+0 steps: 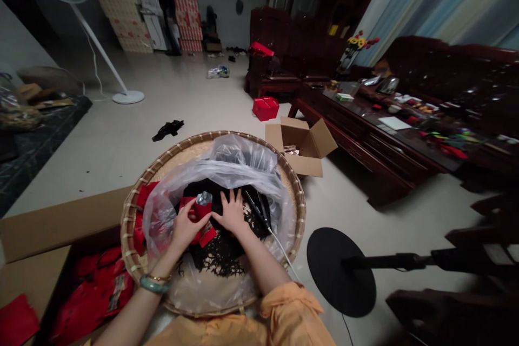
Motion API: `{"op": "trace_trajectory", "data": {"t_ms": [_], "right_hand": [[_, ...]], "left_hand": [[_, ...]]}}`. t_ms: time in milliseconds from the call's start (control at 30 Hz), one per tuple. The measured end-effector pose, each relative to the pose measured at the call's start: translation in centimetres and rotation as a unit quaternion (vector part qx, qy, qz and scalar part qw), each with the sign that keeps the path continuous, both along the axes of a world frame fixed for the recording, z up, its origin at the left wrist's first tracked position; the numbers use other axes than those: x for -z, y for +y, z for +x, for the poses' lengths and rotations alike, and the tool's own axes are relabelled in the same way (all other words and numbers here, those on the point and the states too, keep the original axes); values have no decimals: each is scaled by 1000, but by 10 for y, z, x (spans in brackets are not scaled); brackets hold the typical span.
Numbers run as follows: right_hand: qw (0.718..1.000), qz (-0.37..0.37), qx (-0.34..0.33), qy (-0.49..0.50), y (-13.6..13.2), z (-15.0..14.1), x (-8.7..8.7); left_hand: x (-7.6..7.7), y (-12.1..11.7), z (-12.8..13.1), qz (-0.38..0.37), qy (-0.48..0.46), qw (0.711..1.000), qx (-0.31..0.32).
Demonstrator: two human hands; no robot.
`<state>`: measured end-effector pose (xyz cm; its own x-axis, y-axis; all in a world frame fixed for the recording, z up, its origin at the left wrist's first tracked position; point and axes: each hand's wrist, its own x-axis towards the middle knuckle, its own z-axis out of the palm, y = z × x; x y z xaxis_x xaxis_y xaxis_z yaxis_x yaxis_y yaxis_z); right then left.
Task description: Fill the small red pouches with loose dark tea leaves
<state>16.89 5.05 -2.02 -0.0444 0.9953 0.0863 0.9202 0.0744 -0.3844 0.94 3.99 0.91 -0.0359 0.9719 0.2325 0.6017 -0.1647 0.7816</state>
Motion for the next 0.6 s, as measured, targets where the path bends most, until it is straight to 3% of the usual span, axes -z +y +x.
{"op": "trace_trajectory", "data": {"t_ms": [100, 367, 600], "right_hand": [[999, 27, -46, -5, -1, -6, -4], [996, 52, -64, -44, 1, -3, 0], [994, 81, -77, -6, -3, -3, 9]], "left_hand": [[2, 1, -2, 2, -2, 1000, 5], [0, 1, -4, 1, 9, 1000, 4], [0, 3, -5, 0, 3, 1000, -1]]}}
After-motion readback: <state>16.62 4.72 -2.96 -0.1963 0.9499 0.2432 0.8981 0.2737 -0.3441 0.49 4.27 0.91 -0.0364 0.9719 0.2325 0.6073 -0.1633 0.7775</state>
